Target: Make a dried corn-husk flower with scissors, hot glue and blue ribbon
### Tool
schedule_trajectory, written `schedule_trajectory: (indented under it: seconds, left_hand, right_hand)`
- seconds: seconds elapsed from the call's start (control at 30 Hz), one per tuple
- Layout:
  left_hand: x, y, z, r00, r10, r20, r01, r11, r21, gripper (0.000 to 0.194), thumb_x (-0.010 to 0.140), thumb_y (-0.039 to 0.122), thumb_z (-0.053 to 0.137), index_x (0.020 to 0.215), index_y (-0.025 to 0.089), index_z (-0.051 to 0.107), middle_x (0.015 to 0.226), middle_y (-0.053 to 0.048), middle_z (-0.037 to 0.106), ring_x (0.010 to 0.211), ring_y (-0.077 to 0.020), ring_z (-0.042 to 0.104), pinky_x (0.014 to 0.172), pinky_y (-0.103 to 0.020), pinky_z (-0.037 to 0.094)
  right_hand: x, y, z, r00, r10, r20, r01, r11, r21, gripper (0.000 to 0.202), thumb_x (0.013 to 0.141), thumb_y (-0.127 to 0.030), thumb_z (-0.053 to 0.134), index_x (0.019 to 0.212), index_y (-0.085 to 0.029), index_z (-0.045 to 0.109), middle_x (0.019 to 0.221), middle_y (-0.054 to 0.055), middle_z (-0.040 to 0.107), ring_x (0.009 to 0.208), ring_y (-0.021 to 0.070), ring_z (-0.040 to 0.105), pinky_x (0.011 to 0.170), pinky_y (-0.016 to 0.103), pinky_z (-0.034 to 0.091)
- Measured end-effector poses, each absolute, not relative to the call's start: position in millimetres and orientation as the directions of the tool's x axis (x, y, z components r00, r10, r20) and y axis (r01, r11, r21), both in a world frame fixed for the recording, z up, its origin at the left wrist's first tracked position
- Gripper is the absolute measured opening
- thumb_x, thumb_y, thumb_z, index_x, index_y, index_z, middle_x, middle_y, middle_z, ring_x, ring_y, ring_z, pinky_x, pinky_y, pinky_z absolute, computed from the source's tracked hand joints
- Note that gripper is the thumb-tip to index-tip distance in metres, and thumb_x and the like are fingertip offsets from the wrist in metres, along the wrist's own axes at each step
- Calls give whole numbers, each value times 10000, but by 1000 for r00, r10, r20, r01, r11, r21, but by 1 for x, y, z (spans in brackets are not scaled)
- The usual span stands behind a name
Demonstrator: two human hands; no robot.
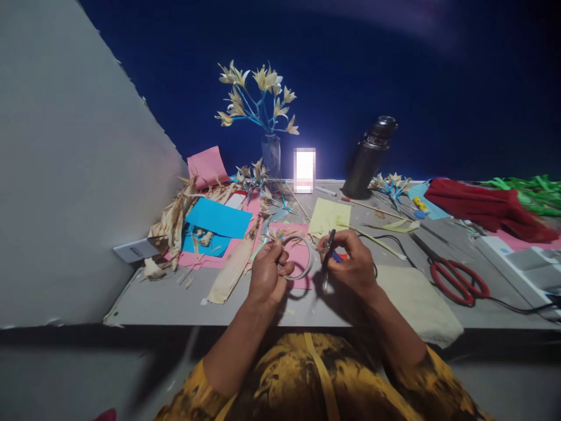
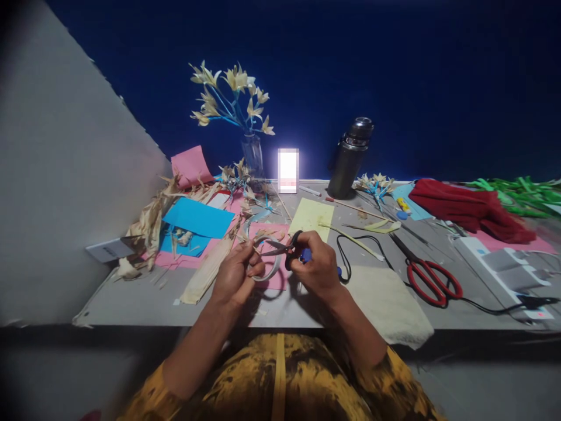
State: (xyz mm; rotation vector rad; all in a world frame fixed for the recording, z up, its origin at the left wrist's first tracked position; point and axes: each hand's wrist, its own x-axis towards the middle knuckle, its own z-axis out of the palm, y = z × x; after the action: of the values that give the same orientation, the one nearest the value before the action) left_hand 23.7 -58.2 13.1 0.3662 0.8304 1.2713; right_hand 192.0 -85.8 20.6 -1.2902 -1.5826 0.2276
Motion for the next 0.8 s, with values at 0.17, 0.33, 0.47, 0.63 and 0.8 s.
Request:
schedule_trajectory:
  seconds: [0.17, 0.33, 0.47, 0.63, 0.8]
  left_hand:
    - [21, -57, 12, 91, 934, -344, -697, 307, 648, 270, 751, 200, 805, 788, 147, 543, 601, 64, 441, 460, -34, 342, 387, -135, 243]
    - [19, -57, 12, 122, 932, -340, -702, 323, 634, 283, 749, 199, 804, 818, 145, 534, 610, 68, 443, 449, -28, 327, 383, -126, 252]
    - [15, -58, 13, 273, 887, -373, -675, 453, 583, 316, 731, 165, 809, 823, 157, 507, 594, 78, 415, 436, -20, 301, 376, -104, 222]
    - [5, -63, 16, 436, 805, -403, -633, 593, 499, 298, 751, 125, 780, 790, 158, 487, 606, 66, 402, 458, -24, 341, 368, -80, 210]
    - [-7, -66, 19, 500, 749, -435, -594, 662, 457, 234, 759, 48, 737, 819, 130, 527, 679, 27, 466, 472, -20, 378, 345, -71, 216]
  right_hand:
    - [190, -90, 20, 142, 825, 547, 550, 394, -737, 259, 701, -76, 619, 896, -243, 646, 845, -1, 732, 734, 182, 714, 681, 277, 550]
    - [191, -88, 11, 249, 836, 489, 468, 338, -817, 186, 744, -176, 715, 869, -230, 590, 832, 3, 715, 725, 178, 704, 704, 289, 554]
    - [196, -84, 12, 266, 846, 463, 414, 333, -847, 206, 762, -255, 750, 871, -220, 579, 804, -2, 691, 708, 168, 687, 701, 290, 559]
    - [201, -83, 23, 312, 856, 412, 352, 299, -887, 189, 744, -243, 753, 850, -208, 600, 796, -2, 688, 660, 143, 670, 664, 266, 547]
    - [203, -84, 24, 250, 903, 351, 274, 282, -920, 229, 718, -249, 799, 863, -204, 628, 814, 3, 709, 679, 144, 677, 671, 260, 545]
